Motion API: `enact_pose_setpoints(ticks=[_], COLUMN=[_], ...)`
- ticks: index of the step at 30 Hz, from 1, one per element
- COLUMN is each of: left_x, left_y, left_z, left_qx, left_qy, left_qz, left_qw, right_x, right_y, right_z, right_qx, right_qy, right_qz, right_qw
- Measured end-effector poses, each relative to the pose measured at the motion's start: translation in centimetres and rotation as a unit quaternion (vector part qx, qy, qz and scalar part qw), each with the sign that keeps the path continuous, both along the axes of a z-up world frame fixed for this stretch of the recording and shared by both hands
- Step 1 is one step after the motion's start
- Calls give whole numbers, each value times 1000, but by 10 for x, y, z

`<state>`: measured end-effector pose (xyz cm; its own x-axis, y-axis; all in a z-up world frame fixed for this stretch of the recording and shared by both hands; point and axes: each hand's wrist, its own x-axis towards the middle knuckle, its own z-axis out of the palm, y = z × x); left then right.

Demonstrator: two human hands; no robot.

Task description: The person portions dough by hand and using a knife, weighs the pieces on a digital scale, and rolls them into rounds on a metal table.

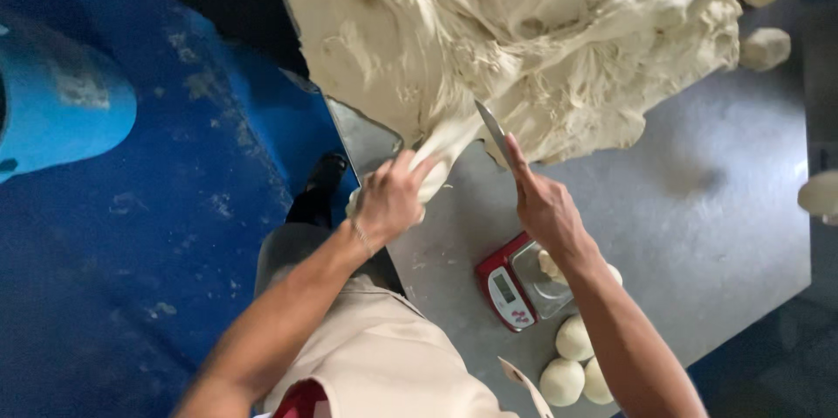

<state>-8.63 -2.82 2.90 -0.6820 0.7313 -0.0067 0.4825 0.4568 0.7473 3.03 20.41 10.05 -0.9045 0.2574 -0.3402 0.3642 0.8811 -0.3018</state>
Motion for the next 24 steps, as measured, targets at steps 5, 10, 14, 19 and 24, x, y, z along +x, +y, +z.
enact_pose_setpoints(ticks=[5, 10, 14, 19, 24], left_x=[4, -11, -33, -51, -49], left_y=[-31, -40, -75, -129, -130], left_z=[50, 57, 63, 92, 95], left_qx=[-32, -55, 65, -29, -48], left_qy=[-85, -116, -114, -200, -205], left_qz=[-29, -21, -5, 16, -45], left_qw=[995, 992, 991, 979, 977], right_x=[-1, -32, 7, 74, 1], right_y=[-8, -14, -43, -71, -38], right_z=[-41, -116, -132, -49, -18], right_qx=[-12, -4, -80, -173, -38], right_qy=[-26, -37, 6, -110, 42], right_qz=[5, 6, -39, -84, 59], right_qw=[1000, 999, 996, 975, 997])
